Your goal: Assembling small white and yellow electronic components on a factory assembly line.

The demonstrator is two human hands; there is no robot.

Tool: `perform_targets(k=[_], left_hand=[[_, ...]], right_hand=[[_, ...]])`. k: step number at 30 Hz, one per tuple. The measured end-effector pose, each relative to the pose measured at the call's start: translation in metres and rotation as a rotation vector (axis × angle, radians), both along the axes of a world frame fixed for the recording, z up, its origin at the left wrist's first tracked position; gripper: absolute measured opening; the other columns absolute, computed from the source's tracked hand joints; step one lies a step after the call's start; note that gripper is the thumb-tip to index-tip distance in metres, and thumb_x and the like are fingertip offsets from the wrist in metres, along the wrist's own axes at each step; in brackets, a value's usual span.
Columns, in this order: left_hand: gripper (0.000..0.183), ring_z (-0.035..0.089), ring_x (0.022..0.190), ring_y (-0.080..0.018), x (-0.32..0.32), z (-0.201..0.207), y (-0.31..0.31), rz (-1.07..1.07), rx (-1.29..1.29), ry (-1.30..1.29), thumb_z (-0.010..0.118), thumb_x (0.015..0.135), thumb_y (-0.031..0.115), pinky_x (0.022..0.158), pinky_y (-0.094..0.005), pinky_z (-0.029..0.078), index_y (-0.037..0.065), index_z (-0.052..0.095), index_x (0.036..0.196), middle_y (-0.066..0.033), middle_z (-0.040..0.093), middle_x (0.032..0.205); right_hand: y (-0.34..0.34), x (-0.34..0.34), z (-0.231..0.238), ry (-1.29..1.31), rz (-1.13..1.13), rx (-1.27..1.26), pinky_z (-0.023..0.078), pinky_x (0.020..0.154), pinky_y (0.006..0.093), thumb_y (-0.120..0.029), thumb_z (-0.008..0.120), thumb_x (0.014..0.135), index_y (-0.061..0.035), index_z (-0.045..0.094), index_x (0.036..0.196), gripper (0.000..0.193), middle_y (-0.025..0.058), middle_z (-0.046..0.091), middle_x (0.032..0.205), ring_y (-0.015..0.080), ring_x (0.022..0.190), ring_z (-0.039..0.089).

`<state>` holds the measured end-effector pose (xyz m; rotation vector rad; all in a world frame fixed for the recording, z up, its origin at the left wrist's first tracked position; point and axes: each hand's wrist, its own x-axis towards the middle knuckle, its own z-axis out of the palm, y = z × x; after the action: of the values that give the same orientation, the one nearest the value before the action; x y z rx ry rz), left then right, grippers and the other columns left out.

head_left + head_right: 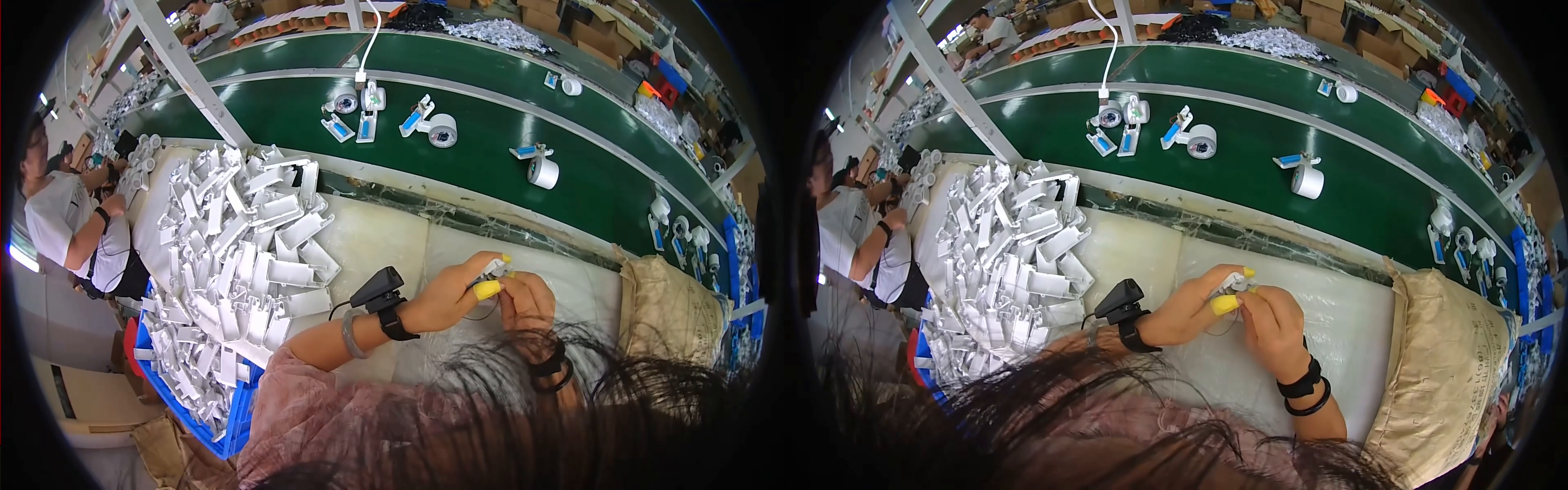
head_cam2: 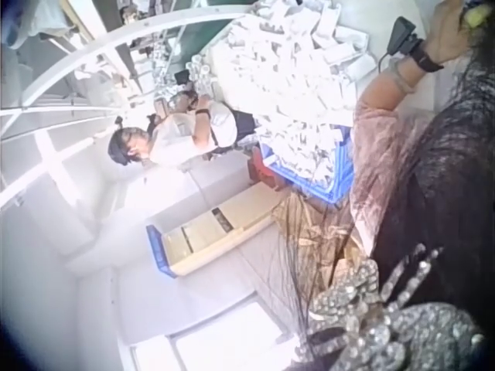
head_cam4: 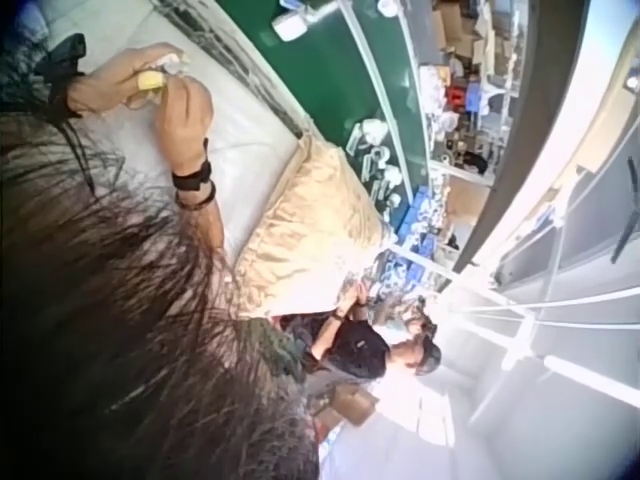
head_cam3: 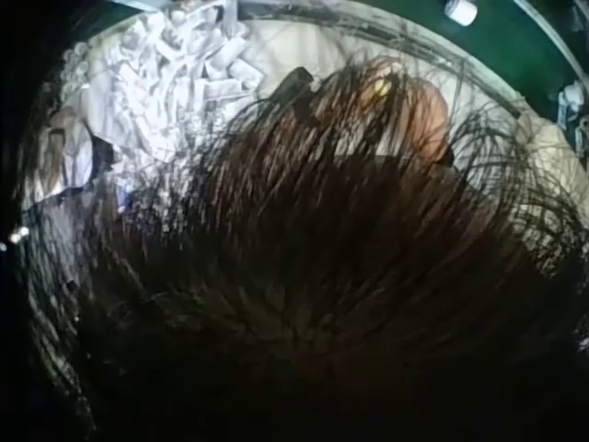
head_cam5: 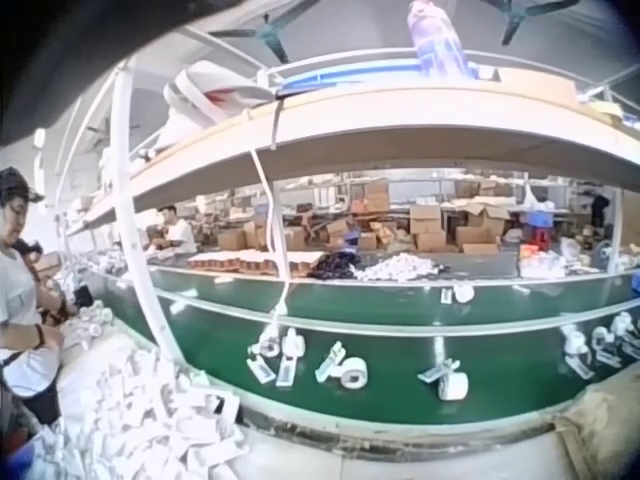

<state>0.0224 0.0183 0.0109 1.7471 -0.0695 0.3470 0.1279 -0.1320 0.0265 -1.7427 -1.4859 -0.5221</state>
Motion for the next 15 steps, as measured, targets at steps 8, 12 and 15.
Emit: perform_targets(k=[8, 12, 15], left_hand=[[0.042, 0.057, 0.098, -0.0169, -0.0030, 0.0058, 0.0048, -0.026, -0.015, 0.122, 0.051, 0.100, 0.018, 0.088, -0.0303, 0.046, 0.006, 0.041, 0.139, -0.0096, 0.060, 0.112], [0.042, 0.058, 0.103, -0.0169, -0.0017, -0.0020, 0.0048, -0.013, -0.001, 0.021, 0.052, 0.099, 0.017, 0.090, -0.0303, 0.046, 0.006, 0.042, 0.139, -0.0096, 0.060, 0.116], [0.041, 0.058, 0.105, -0.0174, -0.0020, -0.0020, 0.0056, -0.011, 0.005, 0.015, 0.051, 0.099, 0.016, 0.092, -0.0307, 0.046, 0.005, 0.042, 0.138, -0.0098, 0.060, 0.118]], right_hand=[[0.0019, -0.0008, -0.0038, 0.018, 0.041, 0.013, 0.054, 0.066, 0.0380, 0.006, 0.073, 0.070, -0.0014, 0.066, 0.096, 0.028, 0.0133, 0.061, 0.091, 0.0314, 0.078, 0.063], [0.0022, 0.0007, -0.0056, 0.028, 0.068, 0.008, 0.054, 0.067, 0.0382, 0.006, 0.073, 0.070, -0.0007, 0.065, 0.097, 0.028, 0.0140, 0.061, 0.093, 0.0325, 0.080, 0.065], [0.0027, -0.0001, -0.0061, 0.041, 0.073, 0.007, 0.055, 0.067, 0.0383, 0.007, 0.073, 0.070, -0.0003, 0.065, 0.097, 0.029, 0.0145, 0.061, 0.093, 0.0332, 0.082, 0.065]])
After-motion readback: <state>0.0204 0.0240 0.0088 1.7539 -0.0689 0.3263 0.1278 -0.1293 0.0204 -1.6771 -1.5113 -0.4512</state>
